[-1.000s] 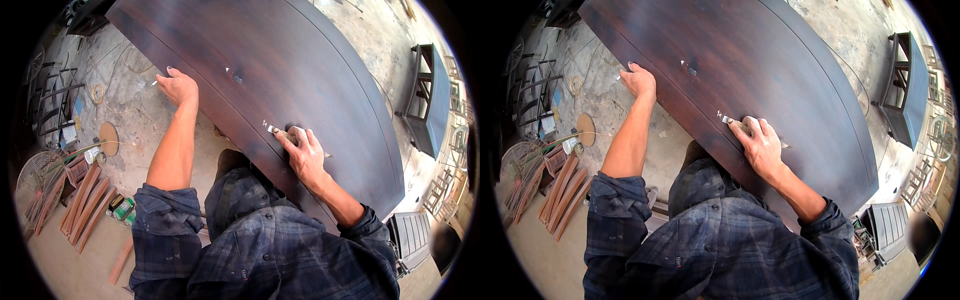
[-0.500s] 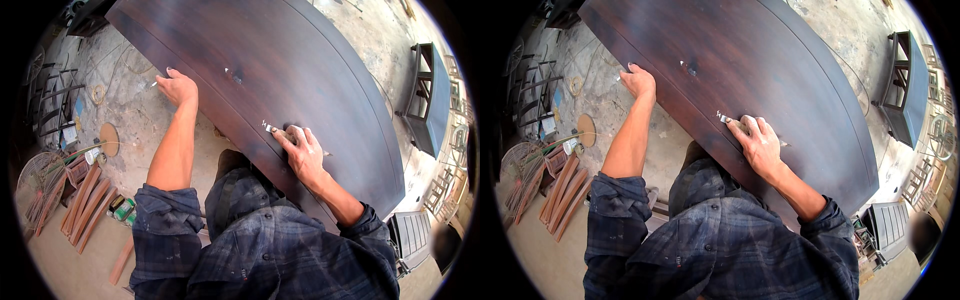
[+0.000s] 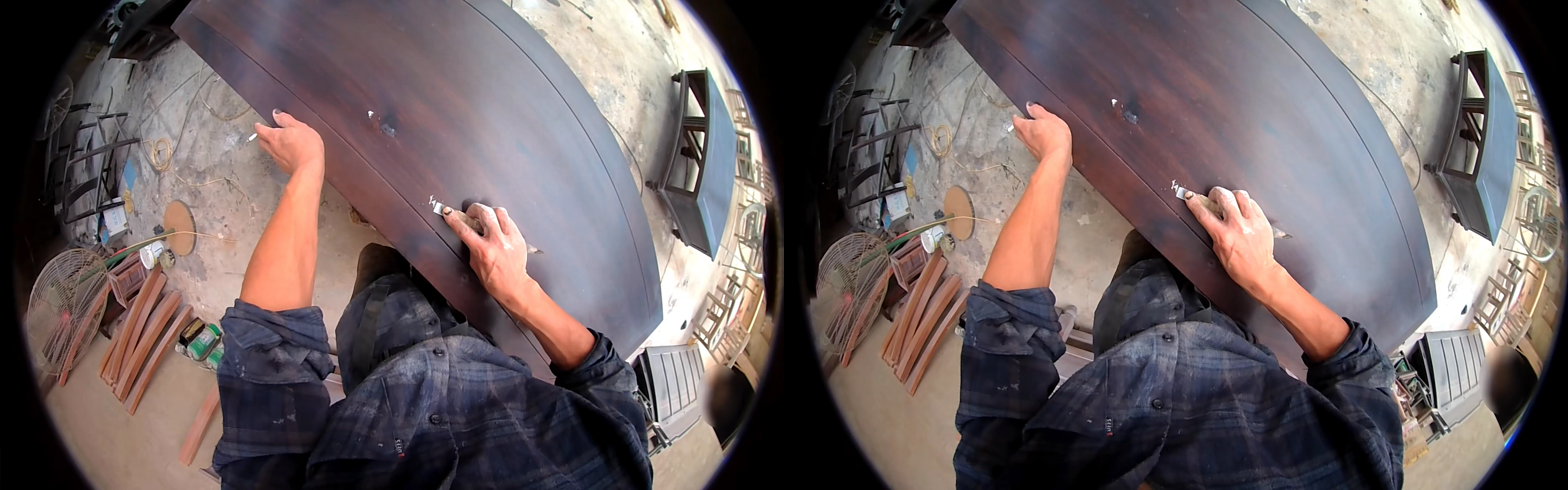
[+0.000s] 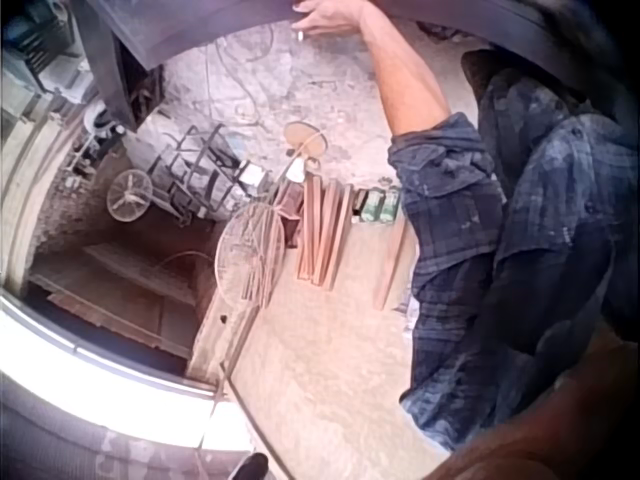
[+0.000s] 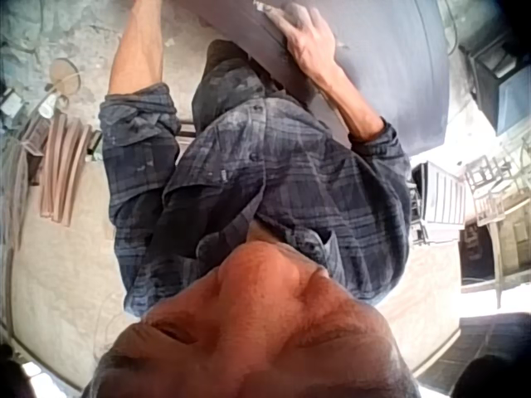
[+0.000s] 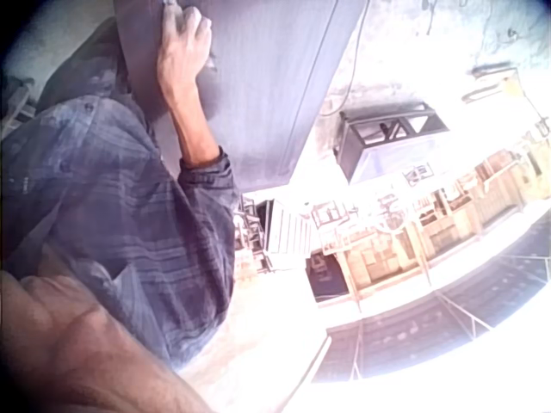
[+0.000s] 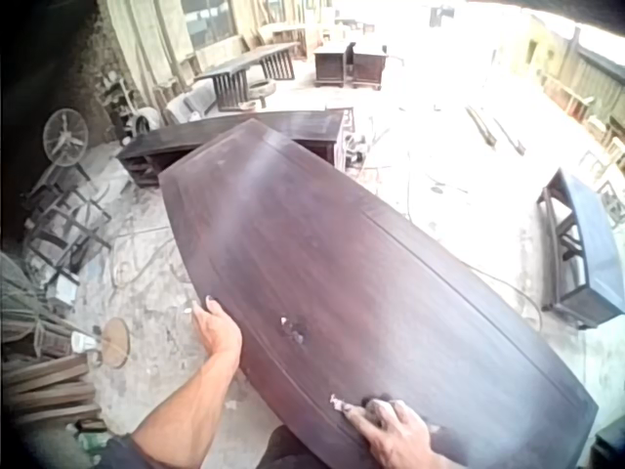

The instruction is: The person applies a white substance from a bottle onto a dark wooden table surface, spreads it with a small tool, and then rubs the area with a cloth. The person works on several small spots along the table's edge and center.

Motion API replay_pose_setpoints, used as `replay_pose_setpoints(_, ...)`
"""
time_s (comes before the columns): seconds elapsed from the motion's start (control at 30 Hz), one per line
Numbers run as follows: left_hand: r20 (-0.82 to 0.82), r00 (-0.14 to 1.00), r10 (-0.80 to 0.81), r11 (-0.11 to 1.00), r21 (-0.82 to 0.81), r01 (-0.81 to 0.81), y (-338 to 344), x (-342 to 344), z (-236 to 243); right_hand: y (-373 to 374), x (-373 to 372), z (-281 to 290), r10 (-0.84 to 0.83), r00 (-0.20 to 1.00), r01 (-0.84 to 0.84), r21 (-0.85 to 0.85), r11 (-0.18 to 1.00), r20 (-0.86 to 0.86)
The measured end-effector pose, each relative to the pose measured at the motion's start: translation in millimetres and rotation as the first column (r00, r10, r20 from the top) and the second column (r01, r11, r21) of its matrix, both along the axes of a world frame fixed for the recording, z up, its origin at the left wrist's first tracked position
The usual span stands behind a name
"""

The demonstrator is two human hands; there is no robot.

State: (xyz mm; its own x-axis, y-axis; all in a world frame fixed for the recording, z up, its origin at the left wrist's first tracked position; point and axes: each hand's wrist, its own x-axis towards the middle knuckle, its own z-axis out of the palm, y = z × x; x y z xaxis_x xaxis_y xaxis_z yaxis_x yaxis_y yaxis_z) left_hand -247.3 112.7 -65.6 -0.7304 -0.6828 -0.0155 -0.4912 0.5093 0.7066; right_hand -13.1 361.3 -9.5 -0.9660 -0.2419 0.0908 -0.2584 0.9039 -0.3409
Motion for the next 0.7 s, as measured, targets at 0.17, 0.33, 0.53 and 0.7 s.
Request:
replay_pose_setpoints(0.17, 0.003, 1.000, -0.007, 1.000, -0.004, 0.007, 0.1, -0.8, 0.1, 1.5, 0.3, -1.4, 0.003, 1.000, -0.003, -0.002, 1.000, 0.002)
replay_pose_setpoints(0.33, 0.003, 1.000, -0.003, 1.000, -0.005, 0.003, -1.3, -1.3, 0.8, 0.2, 2.7, -1.0, -0.004, 1.000, 0.004, -0.006, 1.000, -0.009)
replay_pose_setpoints(0.53, 0.029, 0.999, 0.013, 1.000, 0.011, -0.013, 2.2, 0.5, 3.5, -3.3, -5.8, -2.1, -0.005, 1.000, 0.005, -0.007, 1.000, -0.020)
replay_pose_setpoints(0.7, 0.030, 1.000, -0.004, 1.000, -0.007, 0.004, -0.6, -0.8, 1.9, 0.3, 8.0, -0.6, -0.010, 1.000, 0.010, -0.003, 1.000, -0.020)
